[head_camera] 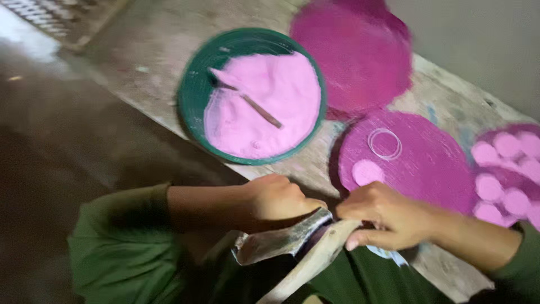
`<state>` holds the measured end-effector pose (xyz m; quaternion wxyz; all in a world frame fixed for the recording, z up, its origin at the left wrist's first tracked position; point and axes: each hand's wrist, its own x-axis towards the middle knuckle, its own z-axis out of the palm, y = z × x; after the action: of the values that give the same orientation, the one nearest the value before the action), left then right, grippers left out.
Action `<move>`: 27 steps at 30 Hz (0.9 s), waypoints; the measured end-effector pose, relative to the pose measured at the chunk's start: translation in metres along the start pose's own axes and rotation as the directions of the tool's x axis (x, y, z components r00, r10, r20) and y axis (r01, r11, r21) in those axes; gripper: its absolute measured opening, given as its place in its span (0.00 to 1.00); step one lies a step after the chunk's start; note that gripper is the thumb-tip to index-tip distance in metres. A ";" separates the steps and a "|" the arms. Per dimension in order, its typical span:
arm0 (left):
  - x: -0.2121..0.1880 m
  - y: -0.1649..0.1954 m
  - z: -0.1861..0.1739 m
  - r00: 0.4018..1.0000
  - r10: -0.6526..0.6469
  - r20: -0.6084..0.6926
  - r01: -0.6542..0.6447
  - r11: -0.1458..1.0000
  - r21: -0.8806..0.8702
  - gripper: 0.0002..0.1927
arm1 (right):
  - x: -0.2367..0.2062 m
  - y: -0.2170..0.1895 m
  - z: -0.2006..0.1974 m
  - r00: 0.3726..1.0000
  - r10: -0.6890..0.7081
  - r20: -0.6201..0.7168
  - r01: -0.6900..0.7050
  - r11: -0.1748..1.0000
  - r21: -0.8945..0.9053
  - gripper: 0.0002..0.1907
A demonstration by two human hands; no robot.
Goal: The person repeatedly scoops pink dough into a handheld press, compresses it, and ejects uniform round discs onto a tray. They use a wooden stick to clear the press between cycles and continue the process across multiple batches.
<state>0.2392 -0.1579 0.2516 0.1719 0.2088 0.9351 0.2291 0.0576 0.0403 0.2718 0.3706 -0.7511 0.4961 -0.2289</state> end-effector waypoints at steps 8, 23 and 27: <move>-0.119 -0.140 -0.011 0.959 -0.273 -0.081 0.207 0.864 -0.458 0.20 | 0.074 0.059 -0.019 0.969 -0.118 -0.217 0.123 0.992 0.011 0.17; -0.136 -0.316 0.058 0.412 -0.782 -0.468 -0.212 0.417 -0.884 0.11 | 0.288 0.144 -0.048 0.700 0.003 -0.714 -0.377 0.851 -0.366 0.20; -0.144 -0.352 0.064 0.022 -0.424 -0.906 0.282 0.872 -0.401 0.08 | 0.325 0.192 -0.001 0.775 0.357 -0.522 -0.592 0.700 -0.399 0.14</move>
<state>0.2791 -0.4866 0.0542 -0.4209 -0.2416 0.8183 0.3079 0.0772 -0.3023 0.1146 0.0778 -0.6014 0.7856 -0.1232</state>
